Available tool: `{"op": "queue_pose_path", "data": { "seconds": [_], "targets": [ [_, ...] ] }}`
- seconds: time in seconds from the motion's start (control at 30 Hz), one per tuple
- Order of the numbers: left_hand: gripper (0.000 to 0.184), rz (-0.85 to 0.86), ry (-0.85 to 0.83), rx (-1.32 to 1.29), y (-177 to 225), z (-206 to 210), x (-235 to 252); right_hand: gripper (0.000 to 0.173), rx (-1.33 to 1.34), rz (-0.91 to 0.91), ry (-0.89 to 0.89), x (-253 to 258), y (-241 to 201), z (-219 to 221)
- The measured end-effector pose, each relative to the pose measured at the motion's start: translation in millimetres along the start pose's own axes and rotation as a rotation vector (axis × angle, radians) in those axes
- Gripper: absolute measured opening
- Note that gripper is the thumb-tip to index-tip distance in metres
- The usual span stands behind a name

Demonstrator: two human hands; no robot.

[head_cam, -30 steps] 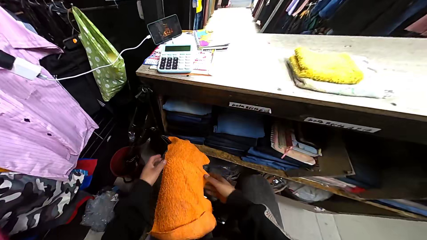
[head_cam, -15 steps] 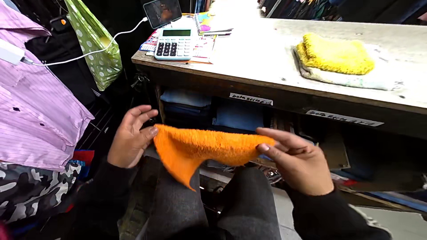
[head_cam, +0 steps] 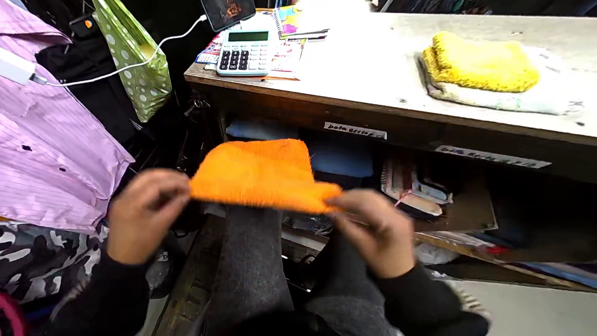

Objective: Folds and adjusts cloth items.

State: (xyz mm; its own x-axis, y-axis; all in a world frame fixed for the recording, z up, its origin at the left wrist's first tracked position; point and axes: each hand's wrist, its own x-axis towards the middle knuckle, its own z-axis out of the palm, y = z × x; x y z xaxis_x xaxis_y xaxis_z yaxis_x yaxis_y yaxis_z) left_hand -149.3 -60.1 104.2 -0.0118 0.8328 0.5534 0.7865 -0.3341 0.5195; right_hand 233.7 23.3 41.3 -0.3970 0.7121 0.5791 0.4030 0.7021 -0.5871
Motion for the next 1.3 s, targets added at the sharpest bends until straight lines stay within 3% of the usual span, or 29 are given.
{"op": "queue_pose_path", "data": {
  "seconds": [0.1, 0.2, 0.4, 0.5, 0.57, 0.63, 0.7, 0.8, 0.87, 0.93, 1.13, 1.3],
  "targets": [
    [0.013, -0.263, -0.211, 0.027, -63, 58, -112, 0.014, 0.104, 0.222, -0.203, -88, 28, 64],
    [0.011, -0.324, -0.31, 0.012, -80, 89, -164, 0.013, 0.156, 0.293, -0.261, -129, 36, 89],
    [0.013, -0.204, -0.422, -0.03, -66, 59, -161, 0.014, 0.168, 0.247, -0.281, -132, 23, 60],
    [0.011, -0.32, -0.683, -0.072, -53, 45, -160, 0.014, 0.209, 0.307, -0.458, -136, 12, 51],
    [0.024, -0.413, -0.791, 0.011, -53, 46, -149, 0.024, 0.189, 0.405, -0.597, -123, 13, 50],
    [0.041, -0.368, -0.586, 0.122, -50, 59, -127, 0.045, 0.066, 0.372, -0.55, -91, 13, 59],
    [0.054, -0.335, -0.32, 0.153, -35, 84, -87, 0.064, -0.007, 0.309, -0.337, -49, 4, 83],
    [0.062, -0.263, -0.106, 0.057, -14, 140, -32, 0.067, -0.009, 0.138, -0.106, -4, -3, 136],
    [0.058, -0.315, -0.18, 0.015, -20, 182, -25, 0.066, -0.029, 0.131, -0.171, -3, 7, 171],
    [0.054, -0.477, -0.322, -0.063, -34, 205, -31, 0.069, -0.024, 0.218, -0.268, -14, 23, 188],
    [0.058, -0.559, -0.314, -0.217, -54, 210, -31, 0.078, 0.128, 0.448, -0.243, -13, 29, 181],
    [0.056, -0.921, -0.246, -0.476, -62, 207, -26, 0.076, 0.287, 0.581, -0.186, -21, 39, 166]
  ]
}}
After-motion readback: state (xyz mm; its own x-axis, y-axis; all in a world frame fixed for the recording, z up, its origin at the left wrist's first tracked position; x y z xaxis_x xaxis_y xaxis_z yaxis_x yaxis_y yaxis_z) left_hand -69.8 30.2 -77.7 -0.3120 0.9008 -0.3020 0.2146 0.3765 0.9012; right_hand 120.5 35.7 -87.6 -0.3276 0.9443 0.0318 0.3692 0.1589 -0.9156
